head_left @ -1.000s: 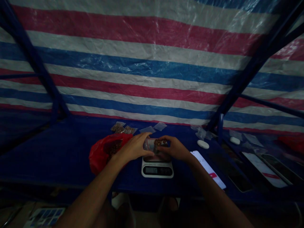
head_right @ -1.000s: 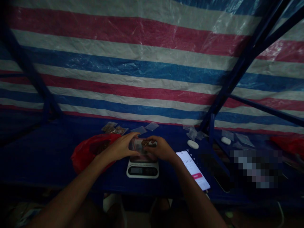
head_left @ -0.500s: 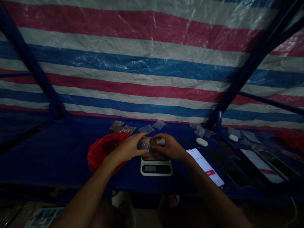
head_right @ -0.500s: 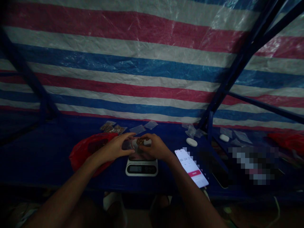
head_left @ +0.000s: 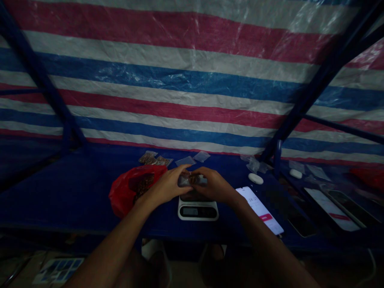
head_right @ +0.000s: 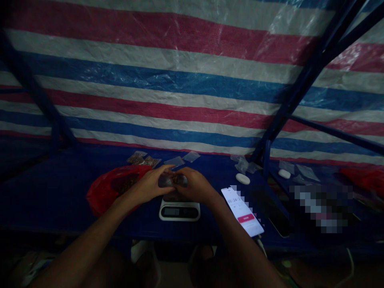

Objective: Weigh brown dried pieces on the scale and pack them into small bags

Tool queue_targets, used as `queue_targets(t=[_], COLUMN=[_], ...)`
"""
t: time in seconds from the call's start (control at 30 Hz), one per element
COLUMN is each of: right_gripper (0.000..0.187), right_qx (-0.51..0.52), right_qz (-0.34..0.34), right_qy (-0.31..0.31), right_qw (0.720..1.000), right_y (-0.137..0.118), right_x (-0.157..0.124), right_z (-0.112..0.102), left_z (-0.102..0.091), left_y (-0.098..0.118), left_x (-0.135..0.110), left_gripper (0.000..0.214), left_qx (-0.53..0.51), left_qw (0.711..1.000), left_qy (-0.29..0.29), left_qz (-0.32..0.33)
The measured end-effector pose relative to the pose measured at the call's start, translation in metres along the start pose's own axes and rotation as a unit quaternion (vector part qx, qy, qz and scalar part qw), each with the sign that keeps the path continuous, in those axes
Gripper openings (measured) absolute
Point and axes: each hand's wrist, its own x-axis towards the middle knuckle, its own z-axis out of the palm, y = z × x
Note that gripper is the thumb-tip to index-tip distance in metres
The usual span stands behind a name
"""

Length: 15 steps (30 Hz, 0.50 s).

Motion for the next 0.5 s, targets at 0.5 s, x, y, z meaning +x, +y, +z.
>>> queue_targets(t=[0.5], right_gripper=[0.036], right_qx=[0.013], right_qz=[-0.079], right_qy=[0.013], right_qw=[0.997], right_y=[-0.011], right_x=[-0.002], right_z=[-0.013], left_z=[0.006], left_y=[-0.005], left_x=[0.0], left_gripper=[0.068], left_qx=[-0.048], left_qw=[0.999], left_qy=[0.017], left_qz=[0.014])
